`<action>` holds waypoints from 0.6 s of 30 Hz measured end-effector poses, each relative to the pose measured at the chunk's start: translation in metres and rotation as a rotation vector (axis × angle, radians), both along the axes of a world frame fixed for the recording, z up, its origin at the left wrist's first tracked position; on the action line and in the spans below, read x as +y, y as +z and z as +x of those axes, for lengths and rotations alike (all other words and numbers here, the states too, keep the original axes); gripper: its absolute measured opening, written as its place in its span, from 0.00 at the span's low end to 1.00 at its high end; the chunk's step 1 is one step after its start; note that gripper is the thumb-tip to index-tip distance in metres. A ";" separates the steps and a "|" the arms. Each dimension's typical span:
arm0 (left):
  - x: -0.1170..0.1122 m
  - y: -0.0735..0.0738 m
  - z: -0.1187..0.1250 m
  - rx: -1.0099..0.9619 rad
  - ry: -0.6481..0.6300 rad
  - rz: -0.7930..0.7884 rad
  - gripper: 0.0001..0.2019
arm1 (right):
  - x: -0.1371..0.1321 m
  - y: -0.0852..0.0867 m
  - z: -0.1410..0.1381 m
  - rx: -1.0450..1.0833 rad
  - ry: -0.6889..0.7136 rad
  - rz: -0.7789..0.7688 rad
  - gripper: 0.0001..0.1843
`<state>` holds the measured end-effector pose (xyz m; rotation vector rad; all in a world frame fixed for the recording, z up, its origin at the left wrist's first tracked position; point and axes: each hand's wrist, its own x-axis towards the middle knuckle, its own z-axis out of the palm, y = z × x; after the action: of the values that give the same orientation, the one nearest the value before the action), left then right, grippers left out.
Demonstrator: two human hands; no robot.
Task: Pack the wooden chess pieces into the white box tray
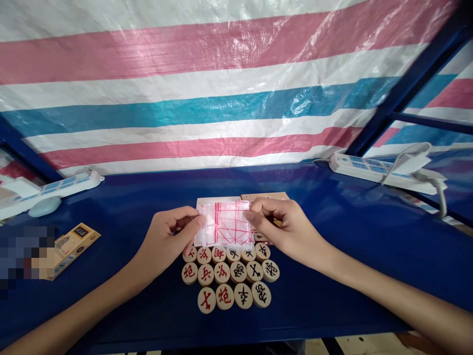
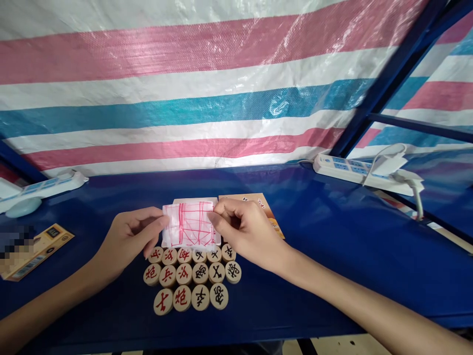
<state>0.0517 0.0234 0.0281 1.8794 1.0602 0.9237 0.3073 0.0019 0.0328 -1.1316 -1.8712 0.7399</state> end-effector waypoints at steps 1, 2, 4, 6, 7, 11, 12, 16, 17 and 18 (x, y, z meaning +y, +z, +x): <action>0.000 0.000 0.000 -0.008 0.000 -0.009 0.15 | -0.001 0.000 -0.001 0.001 -0.003 -0.008 0.19; -0.001 0.001 0.000 -0.015 0.002 -0.015 0.15 | -0.002 -0.001 -0.001 0.000 -0.007 -0.014 0.19; -0.001 0.002 0.001 -0.033 0.010 -0.026 0.14 | -0.003 -0.002 -0.002 -0.018 -0.032 0.004 0.18; -0.001 0.003 0.001 -0.074 0.029 -0.035 0.12 | -0.003 -0.002 -0.002 -0.034 -0.076 0.055 0.17; -0.001 0.003 0.001 -0.103 0.038 -0.043 0.11 | -0.002 -0.001 -0.002 -0.025 -0.086 0.066 0.16; -0.002 0.002 0.000 -0.243 -0.001 -0.167 0.15 | -0.001 0.005 0.000 0.143 0.027 -0.063 0.11; -0.003 0.002 -0.001 -0.276 -0.024 -0.202 0.17 | -0.001 0.007 0.001 0.175 0.059 -0.091 0.13; -0.003 -0.001 -0.003 -0.297 -0.048 -0.172 0.17 | -0.005 0.011 0.002 0.161 0.030 -0.041 0.13; -0.002 -0.001 -0.003 -0.277 -0.037 -0.144 0.17 | -0.005 0.011 0.002 0.140 0.006 -0.003 0.13; -0.002 -0.001 -0.003 -0.254 -0.022 -0.120 0.16 | -0.006 0.010 0.001 0.114 -0.012 0.037 0.12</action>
<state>0.0484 0.0219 0.0267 1.6231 0.9183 1.0315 0.3083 -0.0043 0.0429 -1.0546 -1.7744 0.7450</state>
